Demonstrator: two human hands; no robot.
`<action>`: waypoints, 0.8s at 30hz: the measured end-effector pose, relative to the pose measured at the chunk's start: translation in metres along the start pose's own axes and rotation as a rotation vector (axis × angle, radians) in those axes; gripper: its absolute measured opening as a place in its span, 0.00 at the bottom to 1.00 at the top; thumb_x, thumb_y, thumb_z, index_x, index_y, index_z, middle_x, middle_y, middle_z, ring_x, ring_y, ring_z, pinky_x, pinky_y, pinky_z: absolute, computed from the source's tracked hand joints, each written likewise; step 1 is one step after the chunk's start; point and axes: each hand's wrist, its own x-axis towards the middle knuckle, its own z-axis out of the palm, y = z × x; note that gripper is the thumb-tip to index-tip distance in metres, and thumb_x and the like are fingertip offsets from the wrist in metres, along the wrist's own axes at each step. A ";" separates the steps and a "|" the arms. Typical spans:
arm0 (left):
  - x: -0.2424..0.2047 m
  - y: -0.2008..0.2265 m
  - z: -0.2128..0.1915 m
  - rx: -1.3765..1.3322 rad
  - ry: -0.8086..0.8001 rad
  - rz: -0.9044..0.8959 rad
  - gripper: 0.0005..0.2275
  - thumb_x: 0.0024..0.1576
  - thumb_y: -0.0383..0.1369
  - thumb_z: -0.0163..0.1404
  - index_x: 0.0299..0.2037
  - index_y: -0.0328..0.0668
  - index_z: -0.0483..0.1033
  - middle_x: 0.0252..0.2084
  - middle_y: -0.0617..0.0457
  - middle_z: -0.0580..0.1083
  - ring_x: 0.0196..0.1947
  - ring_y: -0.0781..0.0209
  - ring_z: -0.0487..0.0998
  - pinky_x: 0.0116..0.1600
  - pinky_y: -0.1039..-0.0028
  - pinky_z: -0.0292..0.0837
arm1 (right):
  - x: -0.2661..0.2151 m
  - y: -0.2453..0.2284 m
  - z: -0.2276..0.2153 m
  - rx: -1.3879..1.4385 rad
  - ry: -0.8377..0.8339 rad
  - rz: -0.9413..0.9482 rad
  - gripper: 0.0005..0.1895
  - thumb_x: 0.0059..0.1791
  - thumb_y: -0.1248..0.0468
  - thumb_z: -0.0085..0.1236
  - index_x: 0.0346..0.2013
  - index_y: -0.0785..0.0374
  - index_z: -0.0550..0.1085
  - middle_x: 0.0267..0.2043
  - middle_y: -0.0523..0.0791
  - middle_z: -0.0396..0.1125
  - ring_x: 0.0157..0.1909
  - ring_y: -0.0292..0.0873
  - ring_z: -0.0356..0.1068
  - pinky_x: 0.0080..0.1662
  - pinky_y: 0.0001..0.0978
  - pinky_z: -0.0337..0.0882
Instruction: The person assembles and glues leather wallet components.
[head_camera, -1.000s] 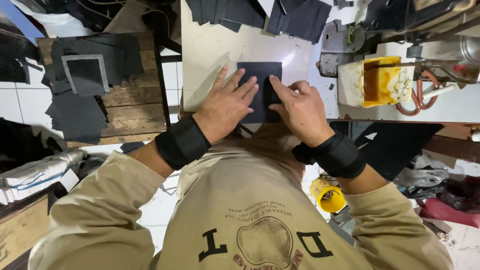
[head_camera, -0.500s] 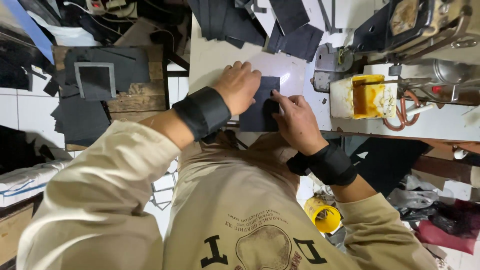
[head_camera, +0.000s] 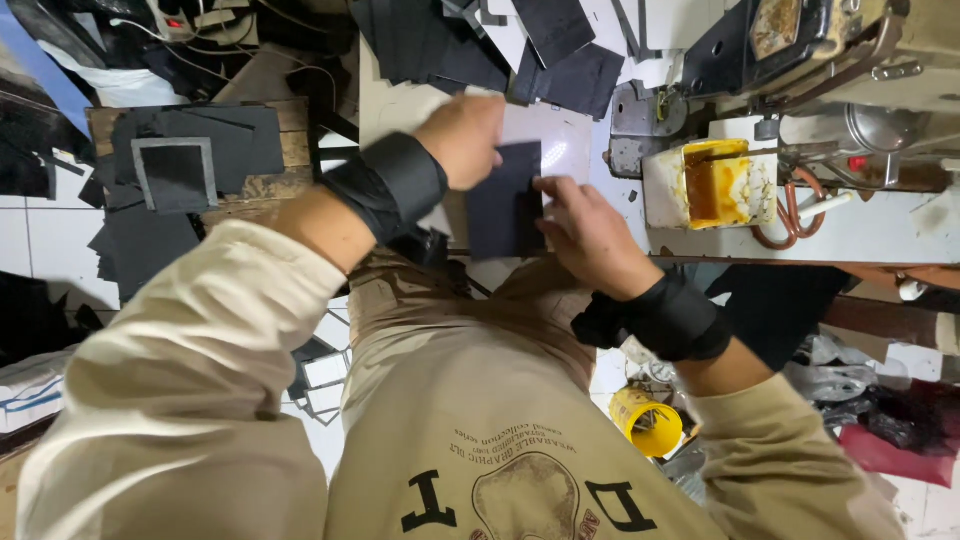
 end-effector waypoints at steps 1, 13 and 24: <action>0.001 0.001 -0.009 -0.004 -0.003 0.001 0.14 0.47 0.29 0.65 0.37 0.33 0.74 0.37 0.39 0.76 0.44 0.38 0.77 0.47 0.55 0.71 | 0.005 -0.002 -0.005 -0.001 -0.001 0.005 0.27 0.48 0.70 0.60 0.62 0.61 0.67 0.47 0.54 0.69 0.49 0.56 0.70 0.49 0.45 0.71; -0.051 0.024 -0.004 0.399 0.003 0.165 0.16 0.49 0.36 0.65 0.44 0.42 0.77 0.44 0.45 0.73 0.49 0.41 0.71 0.52 0.52 0.66 | 0.051 -0.009 0.004 -0.304 -0.150 -0.174 0.28 0.44 0.65 0.66 0.57 0.65 0.69 0.45 0.54 0.73 0.47 0.62 0.68 0.50 0.48 0.68; -0.059 0.025 0.003 0.497 0.039 0.122 0.36 0.37 0.49 0.70 0.55 0.42 0.74 0.57 0.43 0.68 0.63 0.36 0.61 0.65 0.39 0.52 | 0.045 0.002 0.024 -0.525 -0.063 -0.082 0.63 0.35 0.44 0.77 0.74 0.60 0.51 0.76 0.62 0.42 0.75 0.68 0.43 0.66 0.62 0.51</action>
